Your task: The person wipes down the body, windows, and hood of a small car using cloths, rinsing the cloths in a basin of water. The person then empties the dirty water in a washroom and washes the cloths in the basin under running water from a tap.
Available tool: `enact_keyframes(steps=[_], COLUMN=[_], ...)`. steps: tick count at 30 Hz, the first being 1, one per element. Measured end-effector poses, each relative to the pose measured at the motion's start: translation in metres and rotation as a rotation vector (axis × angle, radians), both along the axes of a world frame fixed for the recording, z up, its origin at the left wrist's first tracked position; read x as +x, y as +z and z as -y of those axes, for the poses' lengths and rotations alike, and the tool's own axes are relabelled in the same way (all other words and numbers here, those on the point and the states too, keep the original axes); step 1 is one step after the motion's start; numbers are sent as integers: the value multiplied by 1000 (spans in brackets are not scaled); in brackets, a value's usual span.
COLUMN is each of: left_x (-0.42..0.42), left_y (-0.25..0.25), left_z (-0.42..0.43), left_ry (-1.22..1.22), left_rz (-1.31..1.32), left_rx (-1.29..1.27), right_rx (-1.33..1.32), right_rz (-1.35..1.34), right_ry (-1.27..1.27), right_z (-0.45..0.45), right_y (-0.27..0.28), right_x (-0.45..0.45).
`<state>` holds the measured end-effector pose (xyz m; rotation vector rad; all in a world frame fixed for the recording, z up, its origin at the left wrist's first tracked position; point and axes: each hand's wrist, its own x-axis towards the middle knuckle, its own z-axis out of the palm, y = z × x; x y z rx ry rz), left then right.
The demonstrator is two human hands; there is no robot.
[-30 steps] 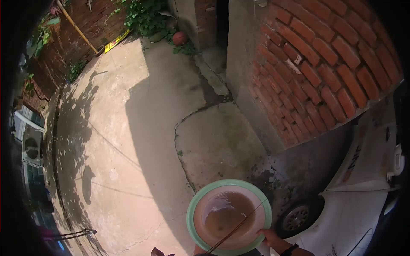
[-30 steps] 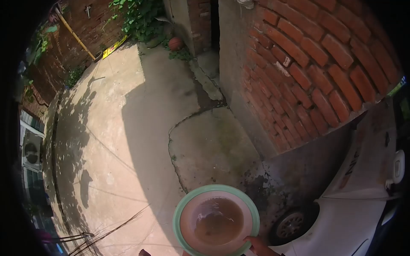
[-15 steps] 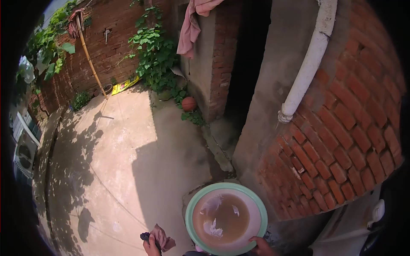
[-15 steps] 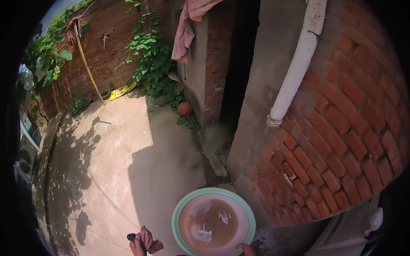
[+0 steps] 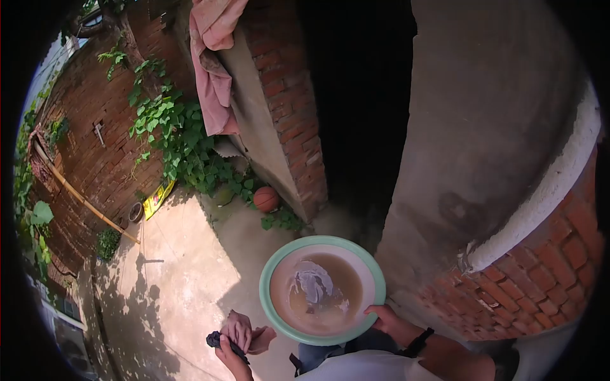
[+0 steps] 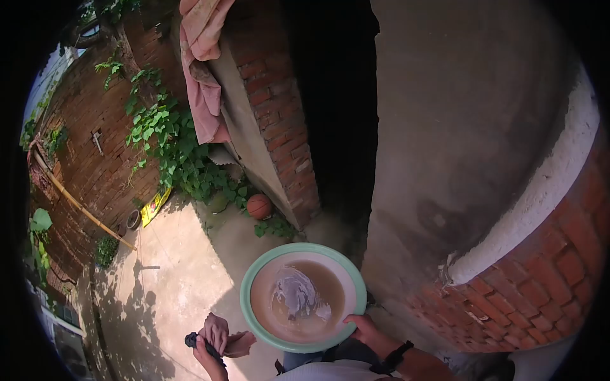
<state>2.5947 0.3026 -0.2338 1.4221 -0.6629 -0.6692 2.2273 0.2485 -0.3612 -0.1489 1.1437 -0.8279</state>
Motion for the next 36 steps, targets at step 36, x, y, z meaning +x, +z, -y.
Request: enact_keyframes(steps=[36], left_x=[-379], left_y=[66], left_z=[861], left_ry=[-1009], left_rz=[-177], left_rx=[303], right_rx=[-136], right_rz=[8], right_ry=[-1130], right_z=[567], right_y=[-26], right_x=[-279])
